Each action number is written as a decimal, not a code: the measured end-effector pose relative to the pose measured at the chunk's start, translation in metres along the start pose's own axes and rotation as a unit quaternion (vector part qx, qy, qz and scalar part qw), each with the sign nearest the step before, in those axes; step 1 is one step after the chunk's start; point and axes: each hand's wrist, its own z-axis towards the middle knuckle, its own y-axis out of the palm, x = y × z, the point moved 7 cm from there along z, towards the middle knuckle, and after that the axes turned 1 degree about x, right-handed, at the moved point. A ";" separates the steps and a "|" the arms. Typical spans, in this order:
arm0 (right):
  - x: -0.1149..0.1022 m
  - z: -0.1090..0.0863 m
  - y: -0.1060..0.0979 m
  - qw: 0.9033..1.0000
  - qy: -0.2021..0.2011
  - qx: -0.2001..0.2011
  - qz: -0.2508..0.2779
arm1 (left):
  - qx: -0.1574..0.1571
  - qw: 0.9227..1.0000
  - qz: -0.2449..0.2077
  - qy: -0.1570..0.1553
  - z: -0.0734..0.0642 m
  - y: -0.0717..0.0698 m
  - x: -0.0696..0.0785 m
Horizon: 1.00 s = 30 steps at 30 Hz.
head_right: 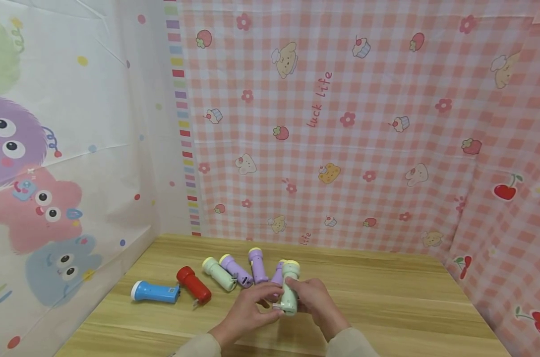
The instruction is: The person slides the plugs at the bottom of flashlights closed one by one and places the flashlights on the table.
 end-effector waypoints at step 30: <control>-0.002 0.000 0.001 1.000 -0.004 0.010 0.018 | 0.024 0.999 0.045 -0.009 0.003 0.002 0.008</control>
